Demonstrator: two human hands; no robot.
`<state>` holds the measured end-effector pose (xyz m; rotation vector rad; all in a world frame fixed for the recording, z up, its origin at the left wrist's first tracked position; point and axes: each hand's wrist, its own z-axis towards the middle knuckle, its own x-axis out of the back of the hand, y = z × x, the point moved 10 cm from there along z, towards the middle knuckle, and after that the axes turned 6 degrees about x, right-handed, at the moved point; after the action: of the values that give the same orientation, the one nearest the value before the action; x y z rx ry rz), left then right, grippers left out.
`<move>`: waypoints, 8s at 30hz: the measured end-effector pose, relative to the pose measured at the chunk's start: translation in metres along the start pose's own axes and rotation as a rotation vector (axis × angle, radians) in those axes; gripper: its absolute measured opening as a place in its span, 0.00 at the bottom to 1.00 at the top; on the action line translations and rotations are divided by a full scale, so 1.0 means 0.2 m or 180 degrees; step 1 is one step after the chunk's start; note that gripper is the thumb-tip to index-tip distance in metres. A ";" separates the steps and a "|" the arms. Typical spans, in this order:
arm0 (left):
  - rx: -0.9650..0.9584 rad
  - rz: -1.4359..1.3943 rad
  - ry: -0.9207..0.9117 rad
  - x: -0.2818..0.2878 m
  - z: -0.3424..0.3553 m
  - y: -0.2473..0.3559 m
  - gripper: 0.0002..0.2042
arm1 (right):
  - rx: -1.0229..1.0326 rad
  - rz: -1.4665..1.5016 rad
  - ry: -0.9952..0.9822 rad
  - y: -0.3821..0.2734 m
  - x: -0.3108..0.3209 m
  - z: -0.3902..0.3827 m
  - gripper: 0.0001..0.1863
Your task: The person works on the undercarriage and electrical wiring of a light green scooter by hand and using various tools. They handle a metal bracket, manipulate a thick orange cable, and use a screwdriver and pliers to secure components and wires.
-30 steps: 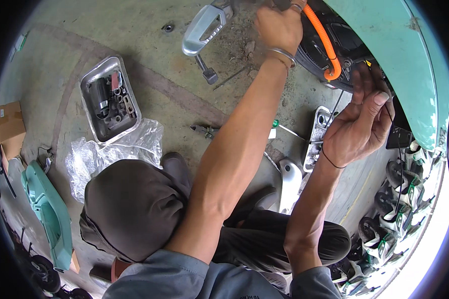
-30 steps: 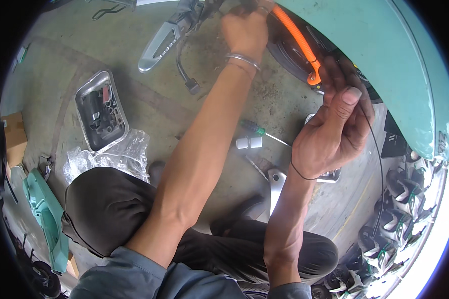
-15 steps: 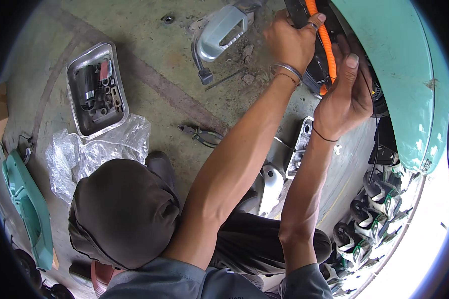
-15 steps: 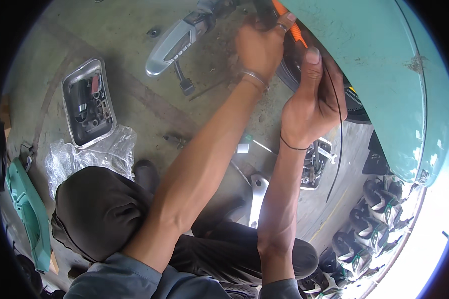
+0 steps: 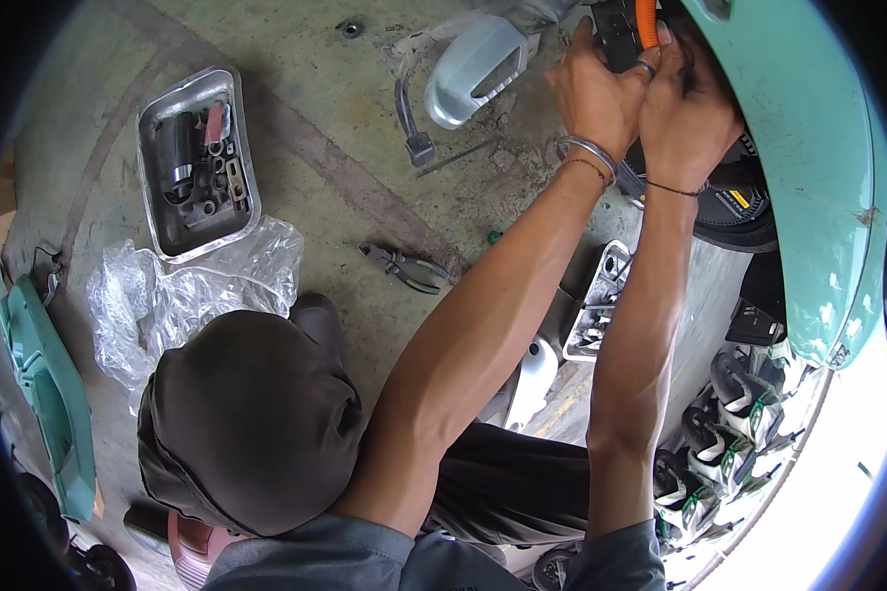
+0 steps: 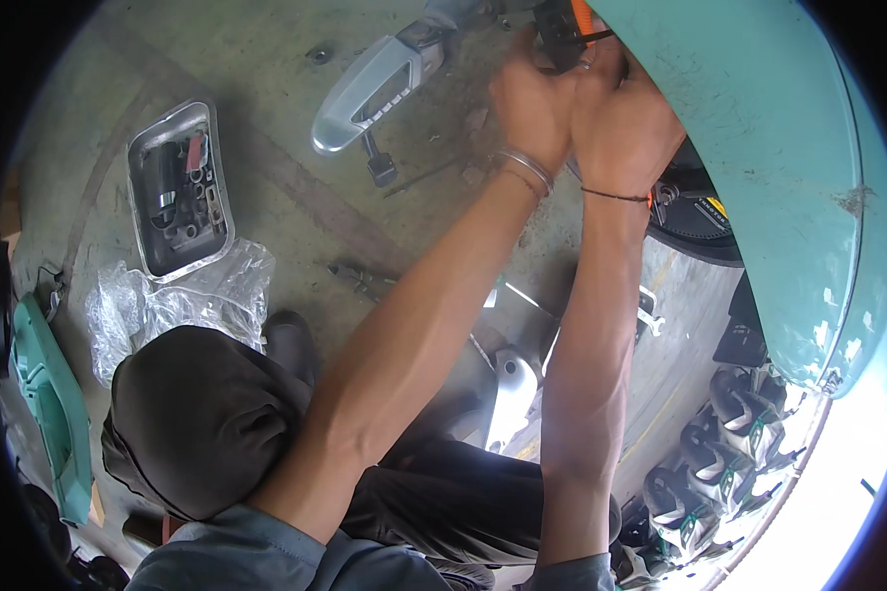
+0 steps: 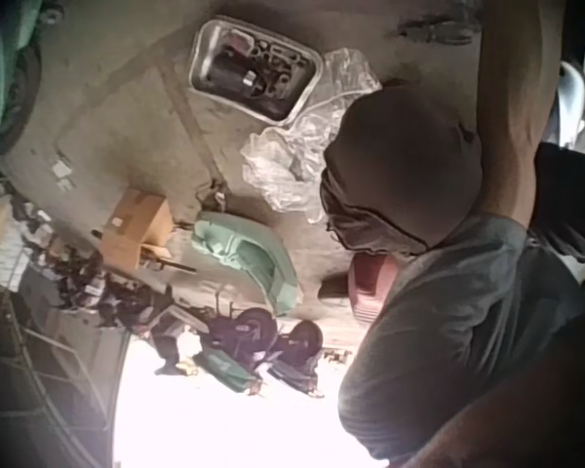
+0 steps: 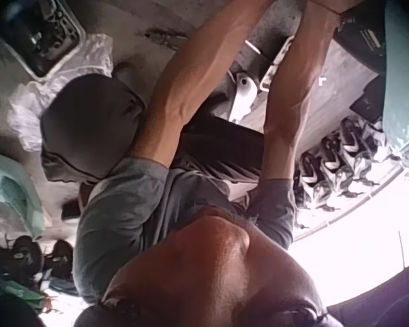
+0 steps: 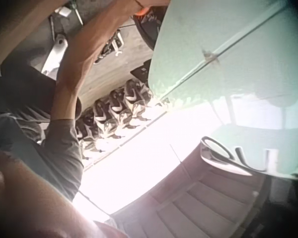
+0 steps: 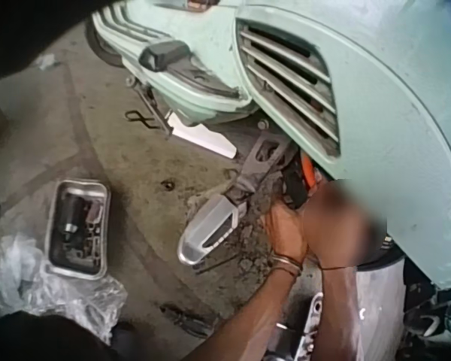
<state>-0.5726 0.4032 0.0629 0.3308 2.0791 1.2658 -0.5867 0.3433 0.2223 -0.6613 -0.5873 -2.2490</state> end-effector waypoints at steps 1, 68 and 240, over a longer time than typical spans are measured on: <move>-0.0178 0.0141 -0.0003 0.00 0.01 0.02 0.27 | -0.0162 -0.0029 -0.0276 0.04 -0.04 0.01 0.12; -0.1960 0.3599 -0.1856 -0.29 0.32 0.13 0.26 | -0.2825 0.3337 -0.0714 0.12 -0.06 -0.56 0.20; -0.1115 0.3394 -0.1903 -0.22 0.21 0.26 0.33 | -0.4261 0.3777 -0.0017 0.01 -0.21 -0.84 0.22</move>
<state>-0.5192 0.4354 0.1127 1.5602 1.0909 1.7574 -0.6062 0.2663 0.0693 -1.1656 1.1906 -1.1817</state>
